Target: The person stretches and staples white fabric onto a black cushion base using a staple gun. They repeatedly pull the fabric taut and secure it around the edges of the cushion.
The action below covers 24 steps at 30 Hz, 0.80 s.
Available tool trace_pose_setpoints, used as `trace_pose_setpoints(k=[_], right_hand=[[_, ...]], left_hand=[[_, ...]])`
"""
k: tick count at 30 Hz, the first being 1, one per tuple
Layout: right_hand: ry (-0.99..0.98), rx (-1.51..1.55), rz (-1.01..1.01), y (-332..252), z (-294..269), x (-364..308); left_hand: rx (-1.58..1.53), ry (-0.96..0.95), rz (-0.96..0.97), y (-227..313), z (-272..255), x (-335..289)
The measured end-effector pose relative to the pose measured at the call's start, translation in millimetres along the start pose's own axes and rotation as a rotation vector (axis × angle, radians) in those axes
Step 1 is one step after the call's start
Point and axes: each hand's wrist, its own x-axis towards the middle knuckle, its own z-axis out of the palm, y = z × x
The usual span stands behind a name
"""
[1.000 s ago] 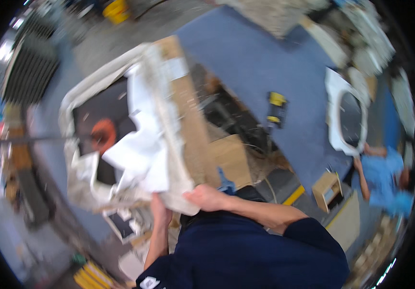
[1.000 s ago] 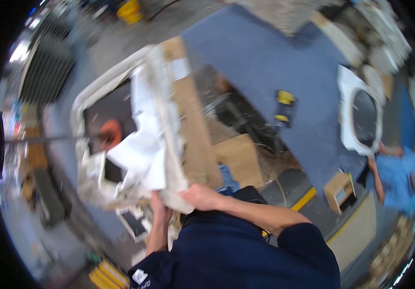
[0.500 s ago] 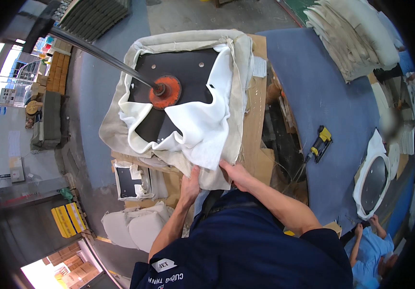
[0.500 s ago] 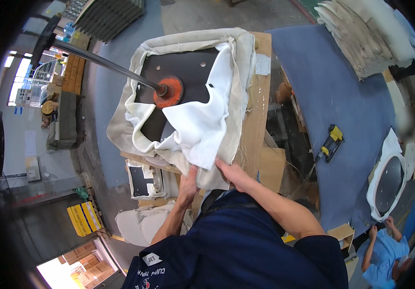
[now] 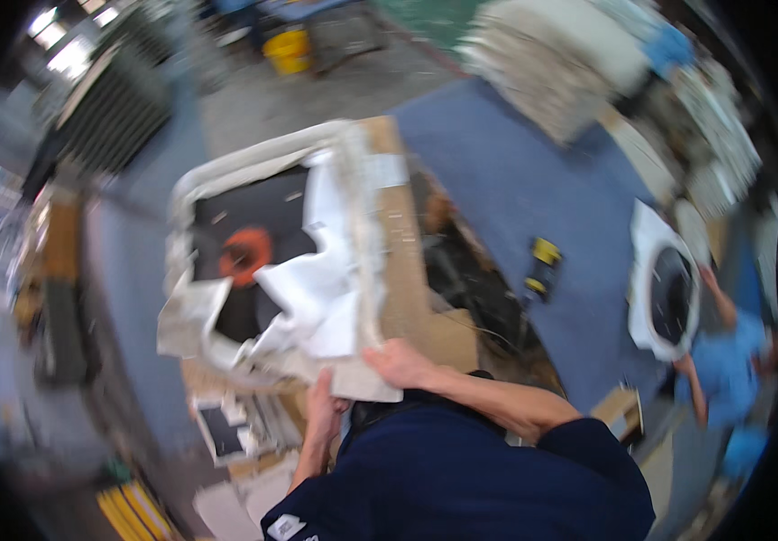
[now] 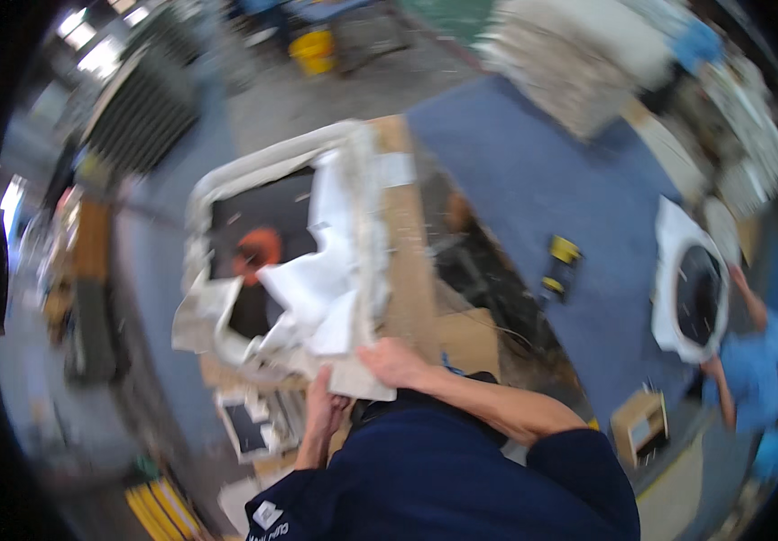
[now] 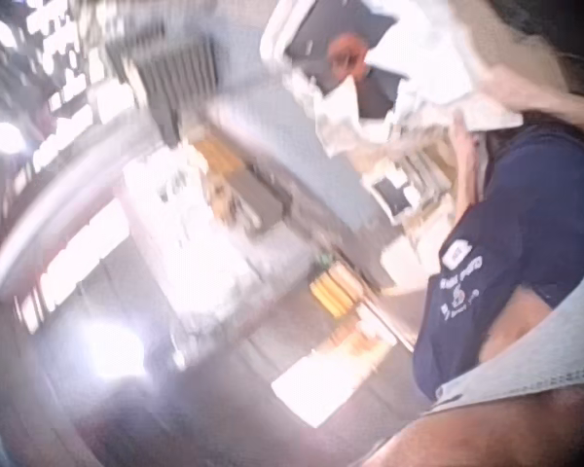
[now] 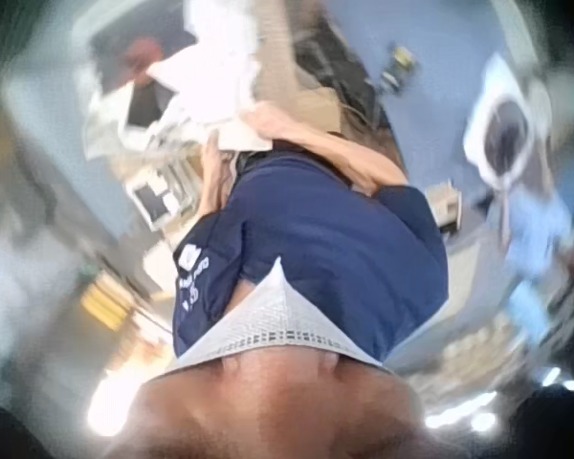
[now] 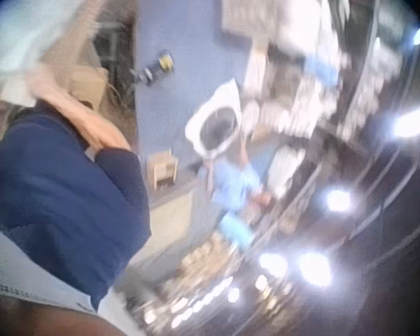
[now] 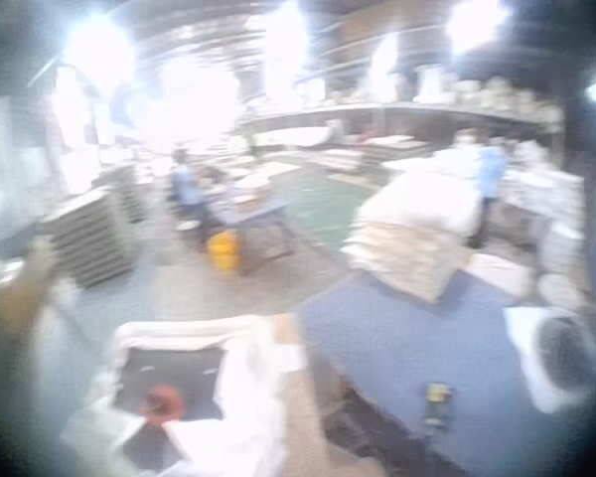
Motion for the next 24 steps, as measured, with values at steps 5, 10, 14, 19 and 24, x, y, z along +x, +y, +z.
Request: trace_pose_setpoints(k=[5,10,14,19,24], right_hand=[[0.044,-0.149,-0.076,-16.0,-7.0,7.4],[0.131,-0.037,-0.061,-10.0,1.5,3.1],[0.156,-0.011,-0.092,-18.5,10.6,10.4],[0.193,-0.008,-0.069,-17.0,20.1,8.9],[0.189,-0.024,-0.055,-14.4,24.9,6.2]], left_hand=[[-0.106,-0.185,-0.198,-16.6,-13.9,35.0],[0.004,-0.456,-0.334,-24.9,-20.1,82.3],[-0.005,-0.357,-0.167,5.0,2.0,67.2],[-0.019,-0.290,-0.181,10.7,-13.8,76.4],[-0.024,-0.335,-0.215,17.1,-3.8,71.3]])
